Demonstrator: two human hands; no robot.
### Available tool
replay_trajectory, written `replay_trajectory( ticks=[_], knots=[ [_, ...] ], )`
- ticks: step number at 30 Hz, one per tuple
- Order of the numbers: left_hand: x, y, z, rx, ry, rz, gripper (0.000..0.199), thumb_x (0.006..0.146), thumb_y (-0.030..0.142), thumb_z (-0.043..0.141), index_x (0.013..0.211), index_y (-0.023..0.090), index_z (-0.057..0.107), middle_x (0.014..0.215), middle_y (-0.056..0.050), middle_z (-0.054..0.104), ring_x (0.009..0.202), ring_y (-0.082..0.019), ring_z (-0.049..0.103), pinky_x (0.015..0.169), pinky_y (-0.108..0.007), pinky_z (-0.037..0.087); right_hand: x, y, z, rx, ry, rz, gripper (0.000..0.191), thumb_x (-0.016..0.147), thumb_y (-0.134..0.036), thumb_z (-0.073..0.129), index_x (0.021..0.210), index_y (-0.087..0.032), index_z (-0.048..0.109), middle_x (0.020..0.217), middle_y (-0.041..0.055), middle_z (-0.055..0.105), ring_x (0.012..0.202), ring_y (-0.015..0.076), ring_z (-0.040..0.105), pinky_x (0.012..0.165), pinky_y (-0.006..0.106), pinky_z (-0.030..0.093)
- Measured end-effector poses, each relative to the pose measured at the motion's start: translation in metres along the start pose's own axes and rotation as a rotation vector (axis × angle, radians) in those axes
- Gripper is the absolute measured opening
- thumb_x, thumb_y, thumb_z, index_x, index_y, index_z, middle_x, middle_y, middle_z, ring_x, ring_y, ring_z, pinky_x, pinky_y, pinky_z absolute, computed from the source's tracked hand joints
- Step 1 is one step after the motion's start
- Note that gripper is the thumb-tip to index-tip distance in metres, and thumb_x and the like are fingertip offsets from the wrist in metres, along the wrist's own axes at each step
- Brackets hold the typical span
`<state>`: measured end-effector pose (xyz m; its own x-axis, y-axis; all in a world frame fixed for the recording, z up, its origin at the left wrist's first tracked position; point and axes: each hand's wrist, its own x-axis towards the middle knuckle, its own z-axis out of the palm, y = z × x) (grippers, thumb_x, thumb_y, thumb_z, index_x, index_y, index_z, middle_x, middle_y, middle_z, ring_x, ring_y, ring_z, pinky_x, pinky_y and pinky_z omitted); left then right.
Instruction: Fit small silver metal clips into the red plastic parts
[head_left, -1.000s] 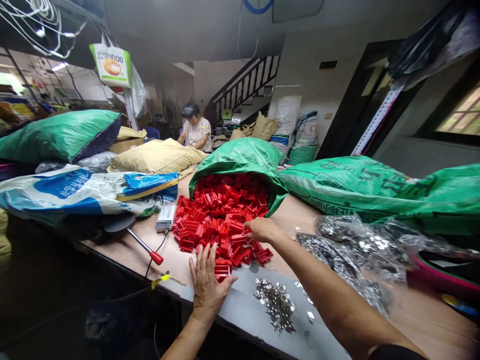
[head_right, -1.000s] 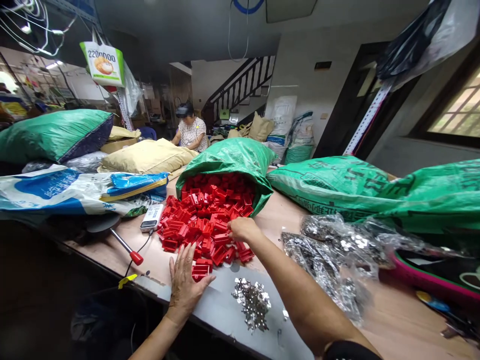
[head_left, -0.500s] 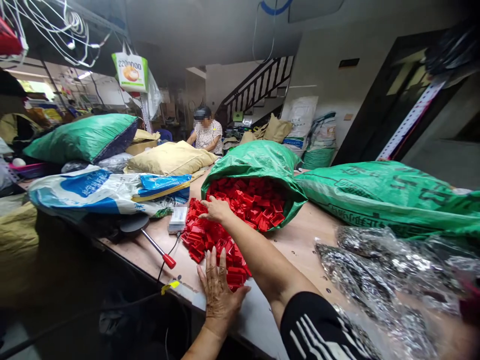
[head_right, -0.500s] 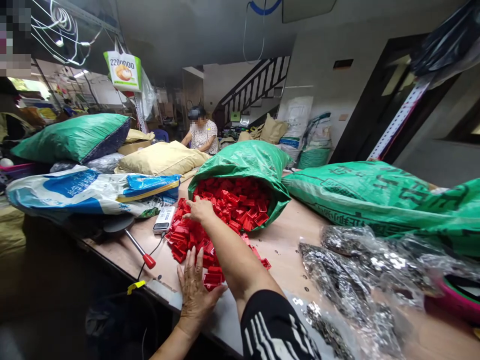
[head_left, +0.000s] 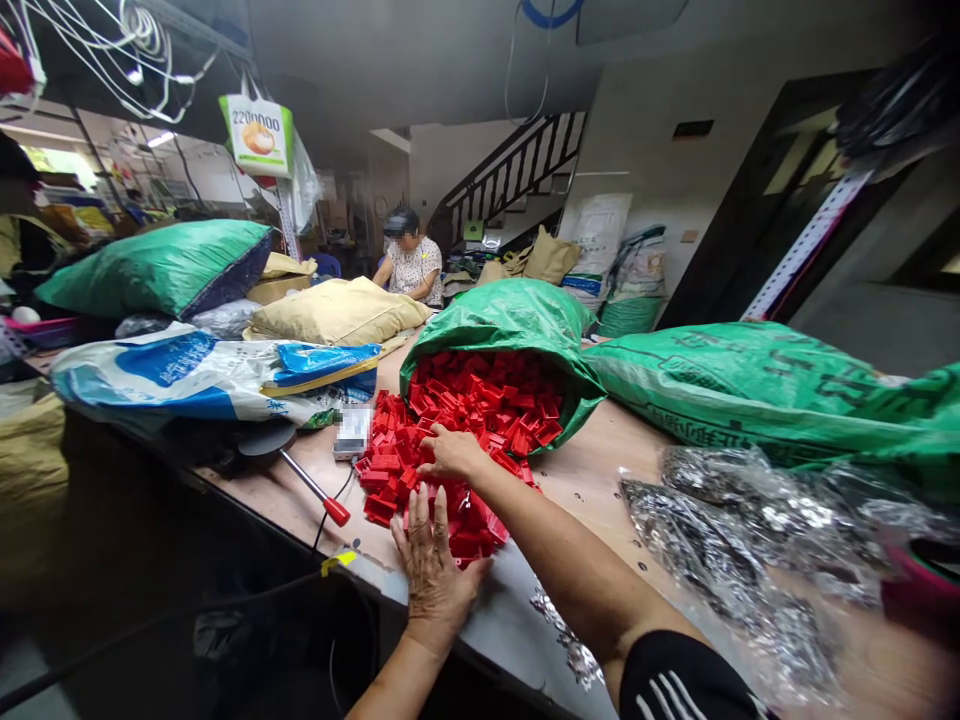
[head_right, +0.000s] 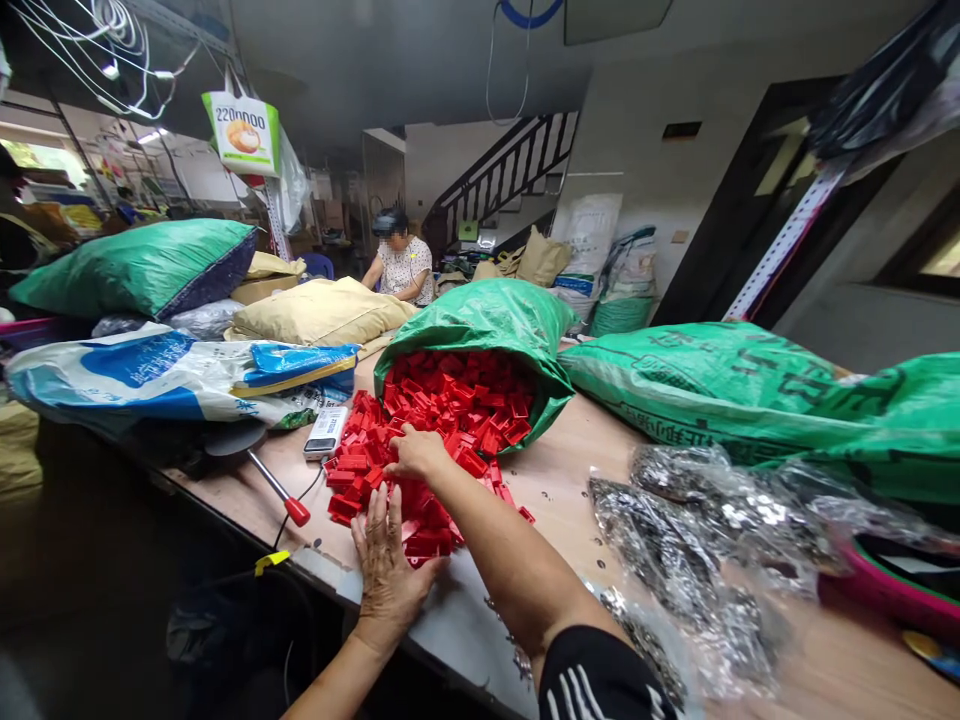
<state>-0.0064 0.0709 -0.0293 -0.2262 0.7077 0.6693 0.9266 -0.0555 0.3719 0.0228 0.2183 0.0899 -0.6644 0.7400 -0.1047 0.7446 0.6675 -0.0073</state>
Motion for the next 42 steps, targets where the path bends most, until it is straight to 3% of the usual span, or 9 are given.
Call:
replay_trajectory(
  ticks=[7,12,14,17,20,22,26,31,42],
  knots=[
    [-0.001,0.001,-0.002,-0.004,0.012,0.033,0.097,0.073,0.054,0.062,0.147,0.016,0.013,0.148,-0.023,0.029,0.137,-0.038,0.025,0.108,-0.061,0.012,-0.034,0.007,-0.006,0.097,-0.013,-0.112,0.043,0.079,-0.061,0.054,0.109,-0.03,0.065,0.119,0.0064,0.059,0.103,0.0275,0.061,0.08,0.037,0.049],
    [-0.001,0.004,-0.008,-0.013,-0.018,0.031,0.092,0.073,0.052,0.063,0.145,0.015,0.019,0.149,-0.023,0.028,0.137,-0.037,0.024,0.108,-0.061,0.012,-0.042,0.033,-0.034,0.216,-0.026,-0.139,0.04,0.076,-0.063,0.058,0.102,-0.034,0.068,0.103,-0.003,0.069,0.093,0.0177,0.064,0.076,0.022,0.048],
    [-0.001,0.004,-0.009,-0.012,-0.037,0.025,0.093,0.071,0.05,0.066,0.145,0.015,0.021,0.149,-0.023,0.028,0.137,-0.037,0.024,0.109,-0.06,0.011,-0.038,0.055,-0.047,0.24,0.026,-0.053,0.041,0.08,-0.061,0.054,0.107,-0.033,0.066,0.105,-0.0026,0.068,0.094,0.0173,0.063,0.076,0.021,0.047],
    [-0.001,0.004,-0.009,-0.01,-0.043,0.022,0.097,0.067,0.051,0.069,0.145,0.016,0.022,0.148,-0.022,0.03,0.137,-0.036,0.025,0.11,-0.059,0.008,-0.03,0.093,-0.06,0.209,0.178,0.209,0.049,0.088,-0.052,0.047,0.131,-0.027,0.048,0.127,0.0085,0.056,0.112,0.0257,0.054,0.088,0.032,0.043],
    [-0.002,0.002,-0.008,0.0,-0.044,0.035,0.095,0.068,0.051,0.068,0.145,0.016,0.023,0.147,-0.021,0.032,0.137,-0.035,0.026,0.111,-0.058,0.008,-0.021,0.122,-0.056,0.176,0.232,0.434,0.068,0.085,-0.052,0.051,0.142,-0.021,0.031,0.132,0.0204,0.046,0.115,0.0353,0.051,0.087,0.043,0.042],
    [-0.002,0.002,-0.007,0.008,-0.045,0.047,0.094,0.069,0.05,0.067,0.144,0.014,0.024,0.147,-0.021,0.033,0.137,-0.035,0.027,0.111,-0.058,0.009,-0.015,0.13,-0.046,0.168,0.219,0.484,0.074,0.08,-0.053,0.057,0.142,-0.022,0.03,0.132,0.0201,0.045,0.114,0.0353,0.052,0.086,0.042,0.043],
    [-0.001,0.002,-0.008,0.009,-0.048,0.047,0.092,0.068,0.049,0.068,0.143,0.014,0.028,0.146,-0.021,0.034,0.136,-0.035,0.027,0.111,-0.058,0.009,-0.002,0.121,-0.02,0.167,0.175,0.428,0.072,0.076,-0.055,0.061,0.139,-0.029,0.035,0.128,0.0129,0.05,0.112,0.0296,0.054,0.086,0.035,0.044],
    [-0.001,0.002,-0.008,-0.013,-0.051,0.045,0.094,0.068,0.049,0.068,0.144,0.015,0.026,0.145,-0.02,0.036,0.135,-0.035,0.03,0.111,-0.058,0.008,0.0,0.101,0.002,0.175,0.121,0.343,0.07,0.075,-0.049,0.064,0.137,-0.028,0.039,0.123,0.0116,0.053,0.11,0.0283,0.055,0.085,0.034,0.043],
    [-0.001,0.003,-0.012,-0.029,-0.024,0.044,0.084,0.072,0.05,0.065,0.141,0.014,0.032,0.141,-0.02,0.042,0.131,-0.033,0.037,0.111,-0.059,0.009,-0.042,0.049,0.013,0.25,0.078,0.11,0.065,0.078,-0.042,0.065,0.137,-0.033,0.04,0.128,0.0083,0.052,0.113,0.0265,0.054,0.091,0.034,0.042]
  ],
)
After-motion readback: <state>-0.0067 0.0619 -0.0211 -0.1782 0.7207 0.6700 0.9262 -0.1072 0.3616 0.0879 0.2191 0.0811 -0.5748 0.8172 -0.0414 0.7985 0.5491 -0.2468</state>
